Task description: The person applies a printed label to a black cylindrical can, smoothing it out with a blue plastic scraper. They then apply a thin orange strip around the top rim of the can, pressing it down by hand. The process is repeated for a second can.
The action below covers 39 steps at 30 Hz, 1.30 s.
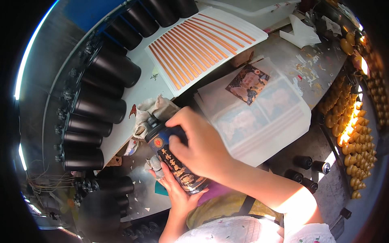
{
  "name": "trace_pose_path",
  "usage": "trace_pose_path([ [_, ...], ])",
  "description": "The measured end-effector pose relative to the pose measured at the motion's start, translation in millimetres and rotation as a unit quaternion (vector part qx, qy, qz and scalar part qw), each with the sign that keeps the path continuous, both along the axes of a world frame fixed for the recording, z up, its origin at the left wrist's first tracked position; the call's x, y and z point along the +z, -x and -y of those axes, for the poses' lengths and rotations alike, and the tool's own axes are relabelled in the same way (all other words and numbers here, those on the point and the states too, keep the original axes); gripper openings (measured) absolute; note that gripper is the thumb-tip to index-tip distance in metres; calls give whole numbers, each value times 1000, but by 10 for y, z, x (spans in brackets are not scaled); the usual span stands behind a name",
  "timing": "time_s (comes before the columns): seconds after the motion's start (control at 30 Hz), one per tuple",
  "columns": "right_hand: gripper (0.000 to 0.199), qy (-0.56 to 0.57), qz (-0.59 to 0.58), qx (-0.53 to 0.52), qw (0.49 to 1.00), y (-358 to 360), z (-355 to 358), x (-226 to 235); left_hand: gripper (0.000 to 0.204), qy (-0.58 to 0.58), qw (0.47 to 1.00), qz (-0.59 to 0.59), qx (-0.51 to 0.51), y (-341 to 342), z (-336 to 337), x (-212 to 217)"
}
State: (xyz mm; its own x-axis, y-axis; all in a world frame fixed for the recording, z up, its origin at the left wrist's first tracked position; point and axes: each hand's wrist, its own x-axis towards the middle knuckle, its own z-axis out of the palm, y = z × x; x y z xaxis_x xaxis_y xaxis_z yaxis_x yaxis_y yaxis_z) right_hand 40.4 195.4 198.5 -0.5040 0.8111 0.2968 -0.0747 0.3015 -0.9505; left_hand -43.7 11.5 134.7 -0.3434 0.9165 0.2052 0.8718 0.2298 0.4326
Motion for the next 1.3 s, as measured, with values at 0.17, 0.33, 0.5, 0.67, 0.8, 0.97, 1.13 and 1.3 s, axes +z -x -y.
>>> trace_pose_path([
  [0.17,24,122,-43,-77,989,54,-18,-432,139,-8,1000,2,-4,9,-3,-36],
  [0.33,27,111,-63,-111,986,-59,201,-309,145,-46,998,30,7,19,-26,-22],
  [0.5,31,-203,117,81,969,-156,581,114,101,-130,978,155,53,-38,-28,-348],
  [0.67,35,-121,54,-74,988,-217,535,-175,137,-36,999,-20,-11,11,-94,-68],
  [0.8,33,-2,-3,-127,992,-277,485,-495,141,-31,999,27,8,2,-80,28],
  [0.97,28,94,37,-82,992,-403,330,-667,145,-12,1000,12,3,61,-21,24],
  [1.13,29,21,-3,20,1000,-477,357,-350,146,1,1000,19,-5,108,-21,1],
  [1.3,27,-42,-79,25,996,-255,-93,-439,147,-17,999,27,17,135,-2,-36],
])
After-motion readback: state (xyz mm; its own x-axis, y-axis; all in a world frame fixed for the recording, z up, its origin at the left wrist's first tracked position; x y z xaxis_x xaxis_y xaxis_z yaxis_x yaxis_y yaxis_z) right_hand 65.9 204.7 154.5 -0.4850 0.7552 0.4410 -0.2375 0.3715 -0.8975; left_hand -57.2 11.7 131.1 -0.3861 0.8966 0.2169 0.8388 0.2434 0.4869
